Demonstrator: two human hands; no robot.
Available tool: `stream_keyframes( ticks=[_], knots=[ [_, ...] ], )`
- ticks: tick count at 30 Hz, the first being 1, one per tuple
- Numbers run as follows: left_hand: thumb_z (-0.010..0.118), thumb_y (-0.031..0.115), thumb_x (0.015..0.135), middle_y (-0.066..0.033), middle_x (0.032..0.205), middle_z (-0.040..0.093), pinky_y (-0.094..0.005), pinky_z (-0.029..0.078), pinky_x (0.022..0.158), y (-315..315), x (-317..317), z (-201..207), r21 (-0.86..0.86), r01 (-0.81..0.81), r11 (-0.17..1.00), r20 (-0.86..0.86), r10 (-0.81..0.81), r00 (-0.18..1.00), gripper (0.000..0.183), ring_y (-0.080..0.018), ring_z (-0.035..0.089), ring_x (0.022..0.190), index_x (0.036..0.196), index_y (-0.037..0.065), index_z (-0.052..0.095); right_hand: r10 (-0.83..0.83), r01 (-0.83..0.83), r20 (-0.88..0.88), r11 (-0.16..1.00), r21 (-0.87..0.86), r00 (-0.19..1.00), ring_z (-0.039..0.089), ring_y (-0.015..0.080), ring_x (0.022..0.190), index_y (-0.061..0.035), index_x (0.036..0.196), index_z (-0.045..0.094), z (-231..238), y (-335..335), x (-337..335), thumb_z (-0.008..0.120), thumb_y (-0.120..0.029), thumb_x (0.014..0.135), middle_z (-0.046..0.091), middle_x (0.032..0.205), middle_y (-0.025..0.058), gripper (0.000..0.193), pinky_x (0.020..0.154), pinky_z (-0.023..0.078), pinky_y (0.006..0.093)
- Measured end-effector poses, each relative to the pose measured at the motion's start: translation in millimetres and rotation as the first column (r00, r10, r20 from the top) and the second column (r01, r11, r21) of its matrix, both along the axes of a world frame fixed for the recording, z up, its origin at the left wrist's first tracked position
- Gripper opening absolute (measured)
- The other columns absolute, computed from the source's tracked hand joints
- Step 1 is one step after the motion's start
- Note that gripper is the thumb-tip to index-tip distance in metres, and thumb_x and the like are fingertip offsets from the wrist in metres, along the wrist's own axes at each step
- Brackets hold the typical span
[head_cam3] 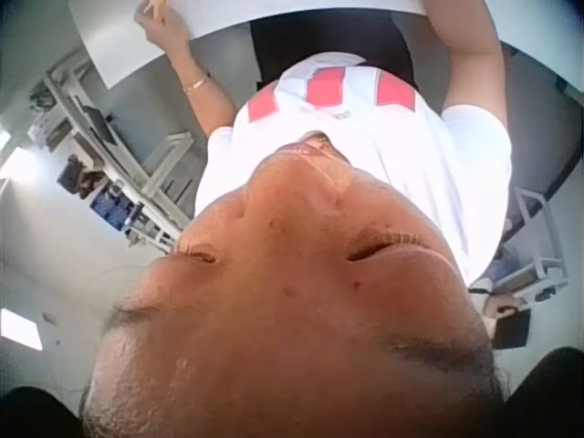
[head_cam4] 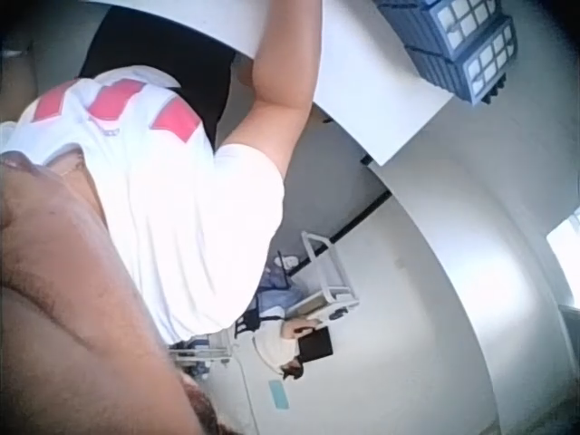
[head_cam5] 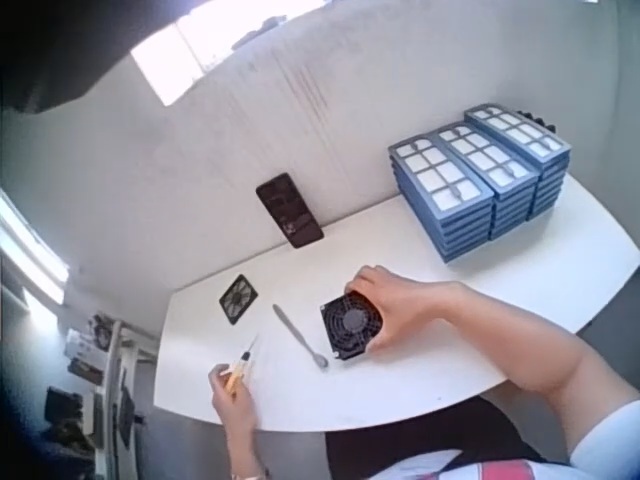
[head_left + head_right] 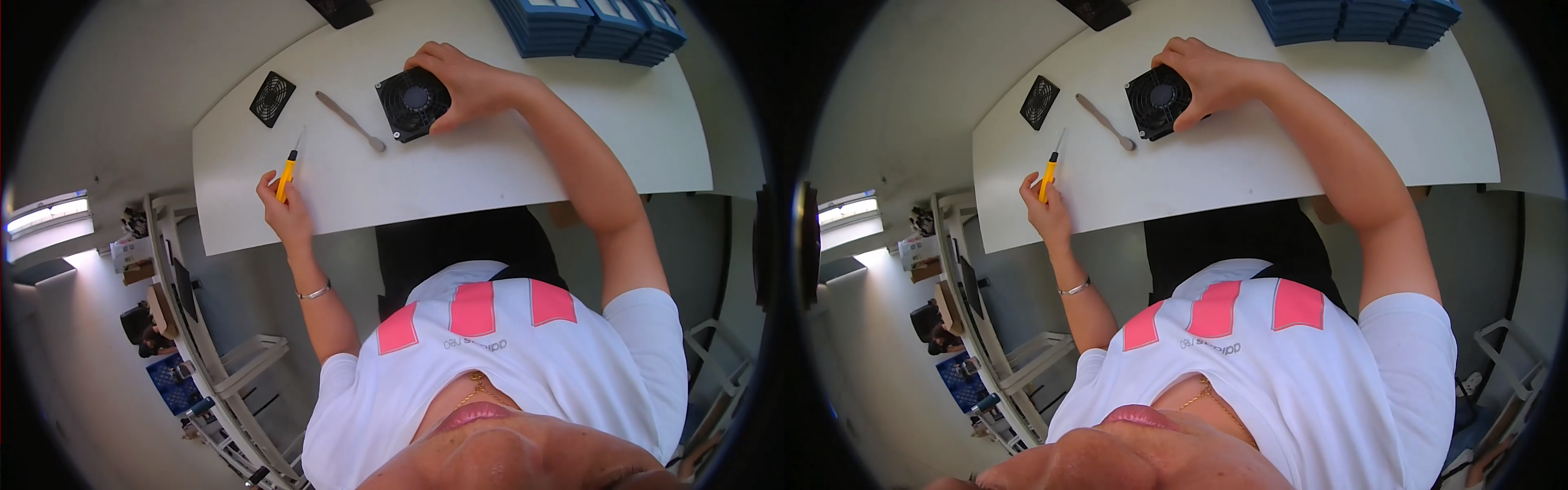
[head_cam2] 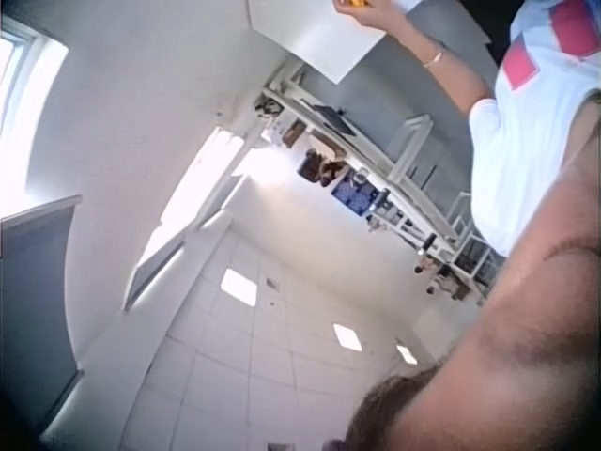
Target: The recorder uses a screwdriver to attach a protective grill to a cooling fan.
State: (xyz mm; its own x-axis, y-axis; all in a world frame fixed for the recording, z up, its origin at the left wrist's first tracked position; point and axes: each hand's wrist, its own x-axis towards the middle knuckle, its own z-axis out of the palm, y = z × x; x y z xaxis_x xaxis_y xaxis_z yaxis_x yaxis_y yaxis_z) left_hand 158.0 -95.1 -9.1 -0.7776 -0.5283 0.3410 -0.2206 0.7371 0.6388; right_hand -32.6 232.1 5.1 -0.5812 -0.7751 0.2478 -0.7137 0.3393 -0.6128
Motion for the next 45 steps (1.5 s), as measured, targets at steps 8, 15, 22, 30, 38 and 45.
stream_keyframes(
  ticks=[8, 15, 22, 30, 38, 45],
  knots=[
    [0.063, 0.018, 0.097, -0.0066, 0.087, 0.064, -0.0183, 0.039, 0.059, 21.7, -33.6, 87.2, 0.405, 0.28, 0.87, -0.379, -0.118, 0.918, 0.018, -0.0058, 0.053, 0.069, 0.103, 0.002, 0.059, 0.01, -0.01, 0.018, 1.0, -0.018, 1.0, 0.044, 0.0314, 0.122, 0.0004, 0.13, 0.047, 1.0, 1.8, -2.3, 0.085, -0.035, 0.059, 0.047, 0.125, 0.0156, 0.088, 0.102, 0.043, 0.0368],
    [0.063, 0.022, 0.097, -0.0081, 0.088, 0.066, -0.0241, 0.054, 0.077, 74.9, -127.7, 131.7, 0.318, 0.64, 0.7, -0.487, -0.458, 0.744, 0.022, -0.0157, 0.067, 0.083, 0.103, 0.002, 0.056, 0.046, -0.046, 0.047, 0.999, 0.006, 0.998, 0.044, 0.0318, 0.121, -0.0003, 0.129, 0.048, 2.3, -1.2, -3.3, 0.089, -0.036, 0.057, 0.049, 0.123, 0.0156, 0.09, 0.102, 0.042, 0.0378],
    [0.06, 0.031, 0.099, -0.0086, 0.085, 0.069, -0.0266, 0.056, 0.076, 94.2, -169.0, 109.2, -0.024, 0.68, 0.733, -0.11, -0.678, 0.727, 0.029, -0.0171, 0.07, 0.083, 0.101, 0.003, 0.055, 0.065, -0.065, 0.037, 0.998, -0.001, 0.997, 0.045, 0.0321, 0.12, -0.0012, 0.127, 0.049, 1.0, -1.7, -10.0, 0.089, -0.033, 0.056, 0.051, 0.121, 0.0158, 0.088, 0.103, 0.041, 0.0376],
    [0.061, 0.03, 0.098, -0.0077, 0.083, 0.07, -0.025, 0.056, 0.074, 91.4, -174.1, 106.1, 0.03, 0.692, 0.721, -0.065, -0.69, 0.721, 0.026, -0.0156, 0.07, 0.081, 0.1, 0.004, 0.057, 0.082, -0.082, 0.092, 0.997, -0.007, 0.992, 0.044, 0.0333, 0.121, -0.0054, 0.129, 0.046, 1.5, -2.3, -16.3, 0.089, -0.024, 0.054, 0.048, 0.124, 0.0143, 0.089, 0.105, 0.039, 0.0395],
    [0.066, 0.029, 0.095, -0.0058, 0.077, 0.071, -0.0207, 0.05, 0.062, 87.7, -175.5, 93.0, -0.012, 0.677, 0.736, -0.071, -0.676, 0.734, 0.028, -0.0131, 0.069, 0.071, 0.099, 0.003, 0.059, 0.081, -0.081, 0.07, 0.997, -0.006, 0.994, 0.044, 0.0338, 0.121, -0.005, 0.129, 0.046, 2.2, -3.3, -16.1, 0.089, -0.024, 0.054, 0.048, 0.124, 0.0148, 0.089, 0.105, 0.039, 0.0394],
    [0.073, 0.026, 0.089, -0.0062, 0.082, 0.069, -0.0221, 0.054, 0.065, 73.5, -152.9, 75.2, -0.167, 0.672, 0.721, -0.258, -0.69, 0.676, 0.025, -0.0152, 0.07, 0.071, 0.095, 0.004, 0.062, 0.071, -0.07, 0.067, 0.997, -0.021, 0.995, 0.046, 0.0321, 0.119, -0.0015, 0.127, 0.048, 2.0, -3.1, -13.9, 0.089, -0.029, 0.055, 0.051, 0.121, 0.0152, 0.087, 0.103, 0.042, 0.0383]
  ],
)
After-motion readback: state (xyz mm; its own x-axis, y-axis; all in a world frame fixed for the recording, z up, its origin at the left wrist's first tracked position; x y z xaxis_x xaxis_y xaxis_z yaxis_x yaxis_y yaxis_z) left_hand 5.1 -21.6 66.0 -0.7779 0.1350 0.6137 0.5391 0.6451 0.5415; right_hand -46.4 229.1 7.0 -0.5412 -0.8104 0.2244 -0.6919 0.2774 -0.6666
